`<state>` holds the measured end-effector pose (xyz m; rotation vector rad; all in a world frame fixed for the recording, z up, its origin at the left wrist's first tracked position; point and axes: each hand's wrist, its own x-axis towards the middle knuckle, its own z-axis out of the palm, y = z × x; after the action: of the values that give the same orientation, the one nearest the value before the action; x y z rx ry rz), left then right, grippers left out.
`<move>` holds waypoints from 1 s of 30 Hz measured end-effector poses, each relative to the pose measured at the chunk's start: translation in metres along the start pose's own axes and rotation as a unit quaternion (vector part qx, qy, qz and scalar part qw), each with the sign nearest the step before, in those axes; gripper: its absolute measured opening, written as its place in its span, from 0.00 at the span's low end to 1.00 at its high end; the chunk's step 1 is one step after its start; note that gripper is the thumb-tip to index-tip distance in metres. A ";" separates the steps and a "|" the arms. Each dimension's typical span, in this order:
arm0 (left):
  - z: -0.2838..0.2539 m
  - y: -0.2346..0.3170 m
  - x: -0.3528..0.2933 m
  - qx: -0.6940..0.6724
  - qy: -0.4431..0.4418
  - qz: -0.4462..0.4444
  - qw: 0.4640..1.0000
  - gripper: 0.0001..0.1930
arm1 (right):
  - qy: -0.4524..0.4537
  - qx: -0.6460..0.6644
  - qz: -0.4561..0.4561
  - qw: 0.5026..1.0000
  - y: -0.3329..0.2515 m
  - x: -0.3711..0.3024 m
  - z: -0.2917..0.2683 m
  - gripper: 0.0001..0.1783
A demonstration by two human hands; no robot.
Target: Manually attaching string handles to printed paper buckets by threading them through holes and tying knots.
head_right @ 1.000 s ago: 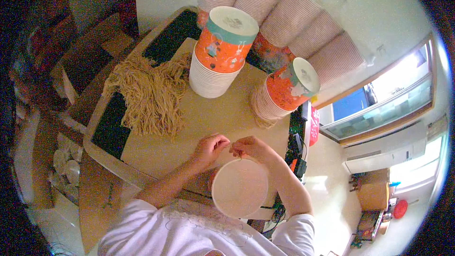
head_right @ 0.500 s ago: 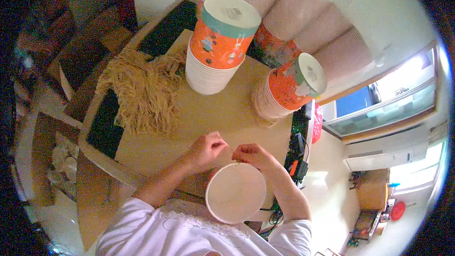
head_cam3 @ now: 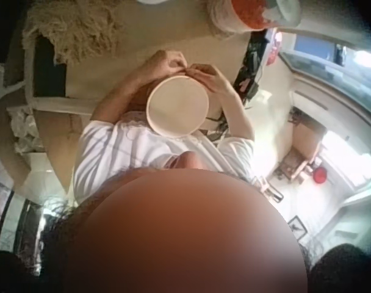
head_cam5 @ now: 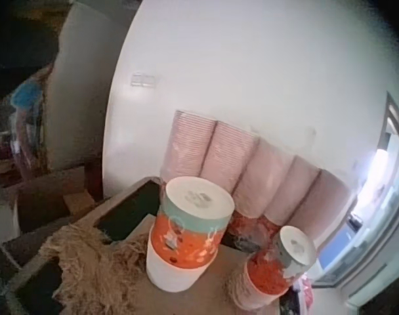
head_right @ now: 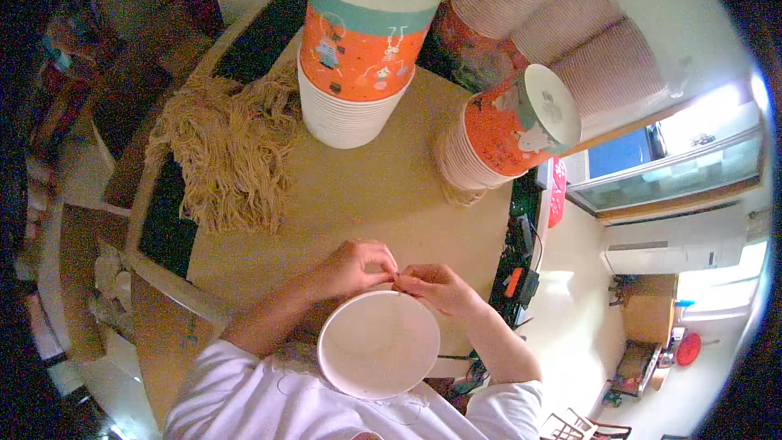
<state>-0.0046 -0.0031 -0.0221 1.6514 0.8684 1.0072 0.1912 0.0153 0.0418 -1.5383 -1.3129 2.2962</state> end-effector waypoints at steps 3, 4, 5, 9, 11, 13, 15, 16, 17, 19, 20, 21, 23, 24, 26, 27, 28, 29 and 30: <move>0.004 -0.006 -0.002 -0.007 0.000 -0.076 0.997 0.05 | 0.057 0.079 0.025 0.995 -0.016 -0.005 0.015 0.06; 0.005 -0.007 -0.002 0.009 -0.001 -0.090 0.996 0.04 | 0.057 0.079 0.027 0.995 -0.010 -0.004 0.015 0.06; 0.006 -0.007 -0.001 0.007 -0.002 -0.090 0.996 0.04 | 0.097 0.004 -0.087 0.991 0.002 -0.004 0.015 0.04; 0.004 0.005 0.002 0.011 -0.018 -0.111 0.994 0.08 | 0.131 -0.146 -0.286 0.938 0.014 0.001 0.008 0.07; 0.003 0.006 0.001 0.021 -0.018 -0.112 0.993 0.10 | 0.111 -0.207 -0.317 0.919 0.005 0.003 0.006 0.07; 0.005 0.004 0.001 0.024 0.020 -0.088 0.996 0.08 | 0.092 -0.267 -0.347 0.894 0.001 0.007 0.004 0.06; 0.006 0.000 0.001 0.025 0.023 -0.081 0.996 0.09 | 0.083 -0.288 -0.379 0.875 0.002 0.012 0.001 0.06; 0.007 -0.001 0.001 0.026 0.027 -0.075 0.997 0.09 | 0.083 -0.288 -0.379 0.876 0.002 0.014 0.000 0.06; 0.007 -0.002 0.001 0.025 0.026 -0.075 0.996 0.09 | 0.074 -0.285 -0.389 0.873 0.003 0.015 -0.002 0.06; 0.008 -0.005 0.001 0.039 0.022 -0.063 0.997 0.09 | 0.064 -0.282 -0.399 0.870 0.002 0.016 -0.005 0.06; 0.008 -0.007 0.000 0.039 0.022 -0.065 0.997 0.09 | 0.037 -0.286 -0.390 0.874 0.001 0.015 -0.006 0.06; 0.009 -0.008 0.000 0.042 0.040 -0.065 0.996 0.08 | 0.011 -0.289 -0.382 0.878 0.000 0.014 -0.008 0.06; 0.008 -0.010 0.000 0.044 0.057 -0.066 0.995 0.08 | -0.007 -0.299 -0.397 0.868 -0.003 0.010 -0.011 0.06; 0.008 -0.009 0.000 0.048 0.052 -0.063 0.995 0.07 | -0.025 -0.309 -0.413 0.856 -0.003 0.009 -0.011 0.06; 0.007 -0.008 0.001 0.050 0.045 -0.060 0.996 0.07 | -0.020 -0.307 -0.404 0.861 -0.004 0.010 -0.012 0.06; 0.007 -0.008 0.001 0.050 0.043 -0.064 0.996 0.06 | -0.016 -0.306 -0.396 0.865 -0.005 0.010 -0.012 0.05; 0.007 -0.008 0.001 0.050 0.040 -0.068 0.996 0.05 | -0.015 -0.305 -0.396 0.866 -0.007 0.012 -0.011 0.05; 0.007 -0.009 0.001 0.050 0.040 -0.068 0.996 0.05 | 0.007 -0.308 -0.401 0.863 -0.010 0.014 -0.009 0.07; 0.008 -0.010 0.001 0.059 0.042 -0.060 0.996 0.05 | 0.030 -0.311 -0.405 0.859 -0.011 0.015 -0.008 0.08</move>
<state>0.0023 -0.0021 -0.0326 1.6444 1.0884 0.9634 0.1853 0.0346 0.0376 -0.8204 -2.2532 1.3433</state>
